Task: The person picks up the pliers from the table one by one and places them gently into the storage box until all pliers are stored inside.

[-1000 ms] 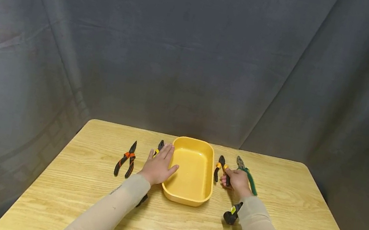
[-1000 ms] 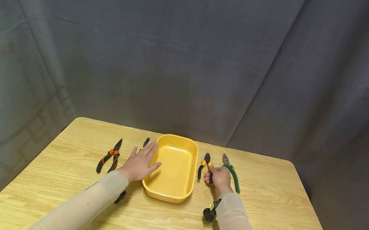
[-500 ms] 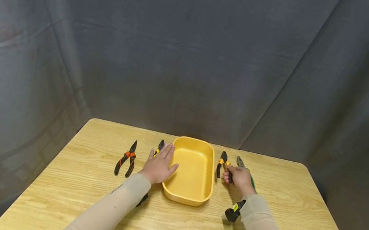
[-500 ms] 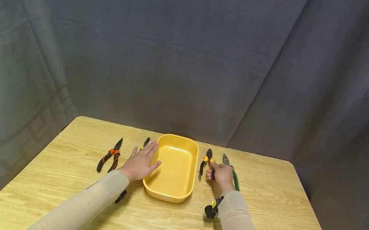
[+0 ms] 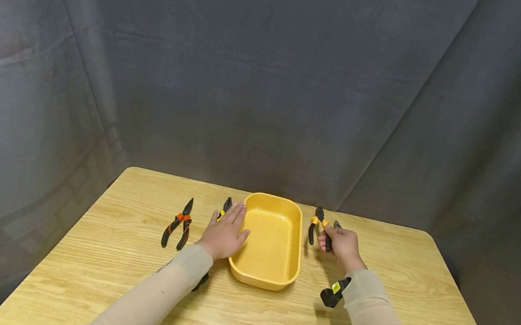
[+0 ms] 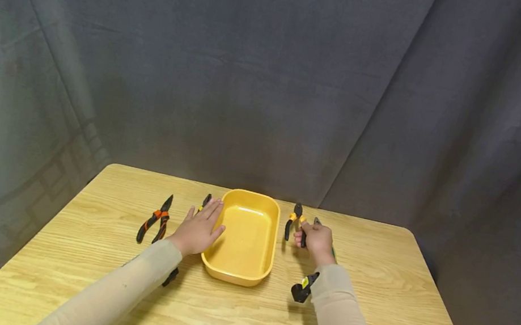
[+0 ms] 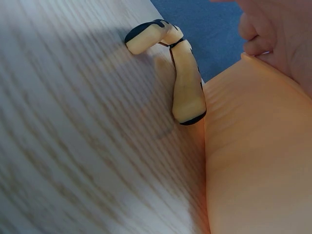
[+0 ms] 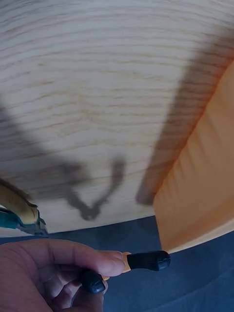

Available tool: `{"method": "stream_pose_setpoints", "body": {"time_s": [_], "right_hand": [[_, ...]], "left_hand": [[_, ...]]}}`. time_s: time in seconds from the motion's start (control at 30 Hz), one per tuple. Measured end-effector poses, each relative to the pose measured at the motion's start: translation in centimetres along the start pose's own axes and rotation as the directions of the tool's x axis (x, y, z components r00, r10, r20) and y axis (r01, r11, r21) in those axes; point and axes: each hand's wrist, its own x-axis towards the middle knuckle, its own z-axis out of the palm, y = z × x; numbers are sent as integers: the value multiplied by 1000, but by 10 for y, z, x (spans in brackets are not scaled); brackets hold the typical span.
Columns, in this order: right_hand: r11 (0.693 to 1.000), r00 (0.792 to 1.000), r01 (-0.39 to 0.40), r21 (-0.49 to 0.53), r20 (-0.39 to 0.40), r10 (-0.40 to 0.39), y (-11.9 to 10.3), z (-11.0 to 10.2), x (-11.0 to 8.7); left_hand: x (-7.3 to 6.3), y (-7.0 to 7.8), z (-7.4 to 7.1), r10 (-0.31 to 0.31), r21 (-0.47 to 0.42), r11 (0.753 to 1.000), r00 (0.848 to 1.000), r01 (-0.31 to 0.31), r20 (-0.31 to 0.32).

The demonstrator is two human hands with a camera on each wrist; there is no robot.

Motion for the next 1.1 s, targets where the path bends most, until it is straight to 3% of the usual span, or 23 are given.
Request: {"method": "stream_pose_setpoints", "body": {"time_s": [0.7, 0.93, 1.1], "right_hand": [[998, 998, 66, 0, 18, -66, -16, 16, -6], [992, 991, 128, 9, 40, -128, -14, 22, -9], [994, 994, 107, -4, 16, -107, -17, 30, -11]], "left_hand": [[2, -1, 3, 2, 19, 1000, 1000, -3, 6], [0, 0, 1, -3, 26, 1000, 1000, 3, 9], [1, 0, 1, -2, 14, 1000, 1000, 2, 7]]}}
